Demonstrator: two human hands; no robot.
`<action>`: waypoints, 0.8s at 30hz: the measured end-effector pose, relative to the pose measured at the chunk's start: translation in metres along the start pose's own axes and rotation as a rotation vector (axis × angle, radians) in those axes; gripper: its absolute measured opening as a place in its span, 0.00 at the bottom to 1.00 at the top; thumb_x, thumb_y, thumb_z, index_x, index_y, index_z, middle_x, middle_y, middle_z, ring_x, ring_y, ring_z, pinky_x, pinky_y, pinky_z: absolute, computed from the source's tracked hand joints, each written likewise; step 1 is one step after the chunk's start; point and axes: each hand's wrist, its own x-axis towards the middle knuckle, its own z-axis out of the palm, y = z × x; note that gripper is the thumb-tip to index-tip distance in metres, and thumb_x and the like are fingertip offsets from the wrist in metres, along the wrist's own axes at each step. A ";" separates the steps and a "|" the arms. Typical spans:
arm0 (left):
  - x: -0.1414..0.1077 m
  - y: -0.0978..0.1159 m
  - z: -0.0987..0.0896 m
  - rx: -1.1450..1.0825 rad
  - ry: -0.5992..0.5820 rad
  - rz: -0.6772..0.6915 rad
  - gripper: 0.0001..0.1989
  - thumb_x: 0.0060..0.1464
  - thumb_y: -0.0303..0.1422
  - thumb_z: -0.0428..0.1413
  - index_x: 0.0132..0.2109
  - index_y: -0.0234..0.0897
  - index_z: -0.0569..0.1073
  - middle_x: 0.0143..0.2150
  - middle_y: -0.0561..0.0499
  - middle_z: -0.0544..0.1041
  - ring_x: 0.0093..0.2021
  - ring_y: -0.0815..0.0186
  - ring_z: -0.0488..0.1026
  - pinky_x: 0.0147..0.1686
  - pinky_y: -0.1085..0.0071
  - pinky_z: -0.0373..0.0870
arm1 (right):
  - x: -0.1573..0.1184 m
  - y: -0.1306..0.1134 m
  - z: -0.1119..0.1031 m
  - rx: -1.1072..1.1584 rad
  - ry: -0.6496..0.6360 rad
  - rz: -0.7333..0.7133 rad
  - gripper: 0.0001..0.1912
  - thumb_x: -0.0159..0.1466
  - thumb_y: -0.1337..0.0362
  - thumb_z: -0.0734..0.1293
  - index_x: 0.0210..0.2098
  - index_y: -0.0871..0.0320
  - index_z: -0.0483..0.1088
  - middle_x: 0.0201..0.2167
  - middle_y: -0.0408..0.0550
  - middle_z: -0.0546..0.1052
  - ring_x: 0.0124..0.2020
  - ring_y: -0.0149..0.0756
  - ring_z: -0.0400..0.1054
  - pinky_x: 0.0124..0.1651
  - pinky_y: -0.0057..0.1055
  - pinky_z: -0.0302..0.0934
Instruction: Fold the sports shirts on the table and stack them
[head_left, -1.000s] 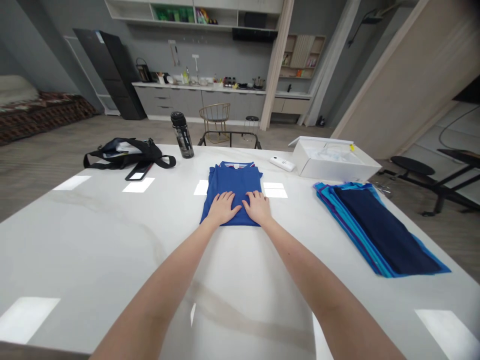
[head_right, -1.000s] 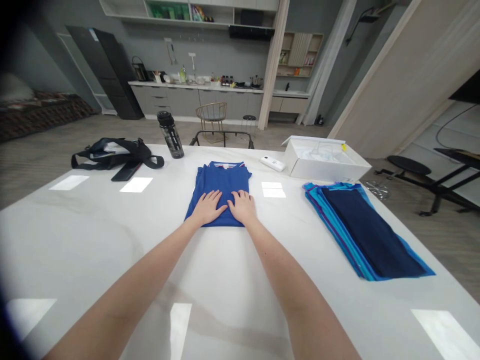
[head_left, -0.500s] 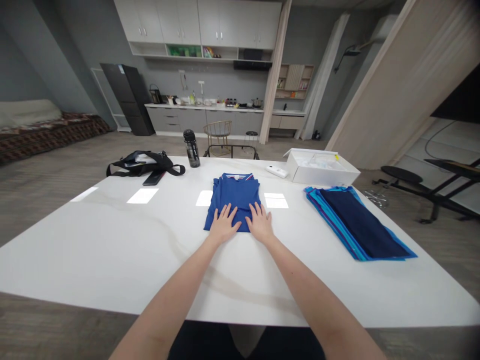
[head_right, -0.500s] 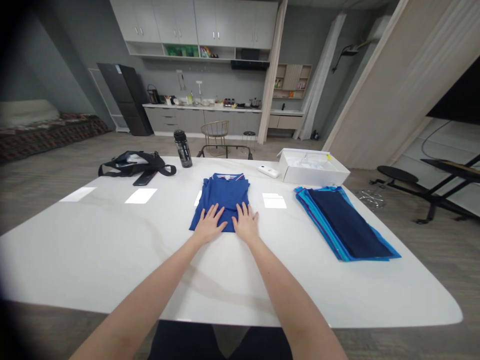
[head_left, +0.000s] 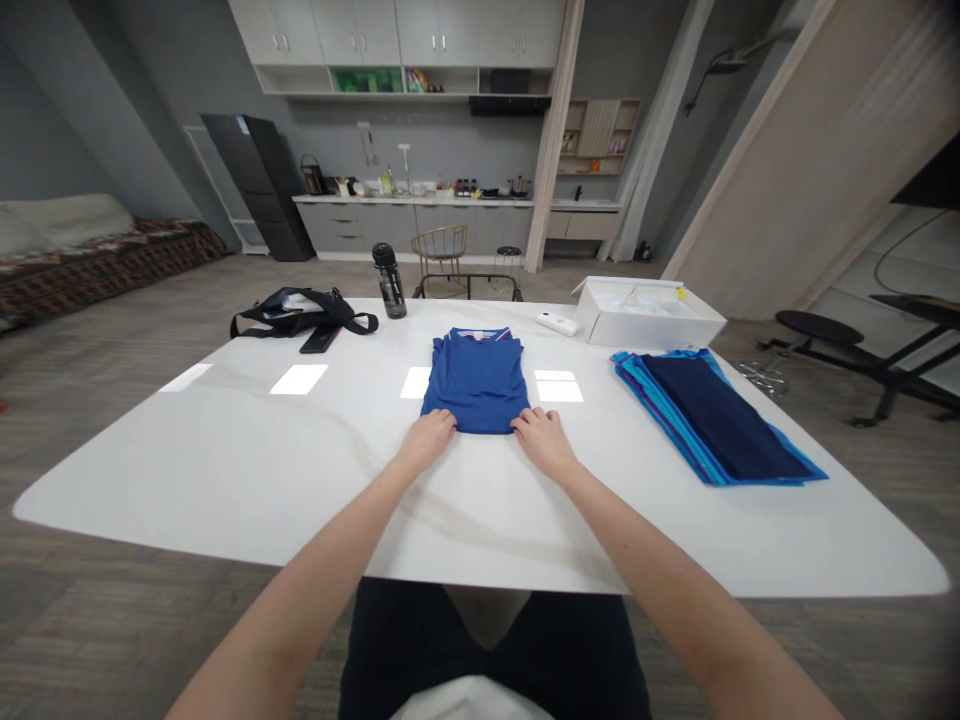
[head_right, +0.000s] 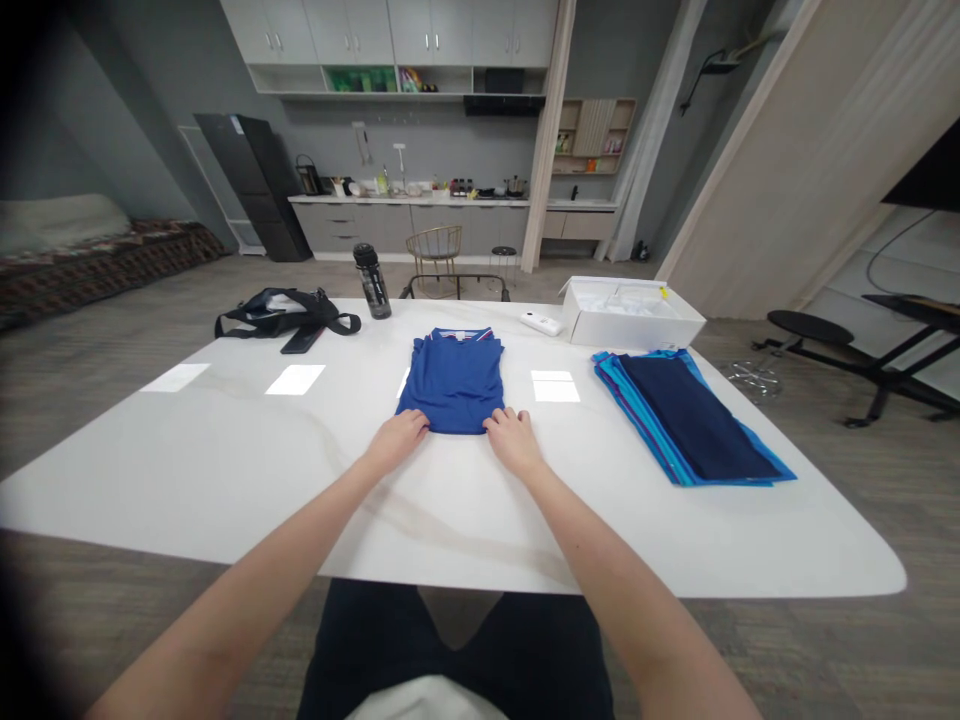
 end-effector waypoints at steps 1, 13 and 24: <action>0.000 0.003 -0.001 0.022 -0.004 -0.007 0.11 0.67 0.29 0.48 0.46 0.37 0.75 0.45 0.44 0.76 0.49 0.57 0.72 0.49 0.63 0.69 | 0.001 -0.002 -0.002 -0.026 -0.010 -0.002 0.15 0.73 0.68 0.56 0.47 0.54 0.74 0.46 0.54 0.74 0.50 0.46 0.63 0.50 0.42 0.49; -0.101 0.070 -0.031 -0.007 -0.125 0.155 0.10 0.69 0.28 0.47 0.46 0.37 0.73 0.42 0.46 0.75 0.42 0.58 0.71 0.43 0.61 0.66 | -0.110 -0.022 -0.034 0.103 -0.126 -0.111 0.14 0.73 0.72 0.56 0.43 0.56 0.72 0.40 0.51 0.76 0.44 0.43 0.66 0.49 0.41 0.51; -0.051 0.034 -0.045 -0.427 0.083 -0.201 0.12 0.66 0.40 0.51 0.49 0.42 0.74 0.43 0.49 0.78 0.43 0.61 0.76 0.45 0.64 0.70 | -0.077 0.038 -0.029 0.649 -0.119 0.224 0.11 0.68 0.57 0.64 0.43 0.54 0.77 0.36 0.46 0.79 0.33 0.36 0.70 0.41 0.32 0.63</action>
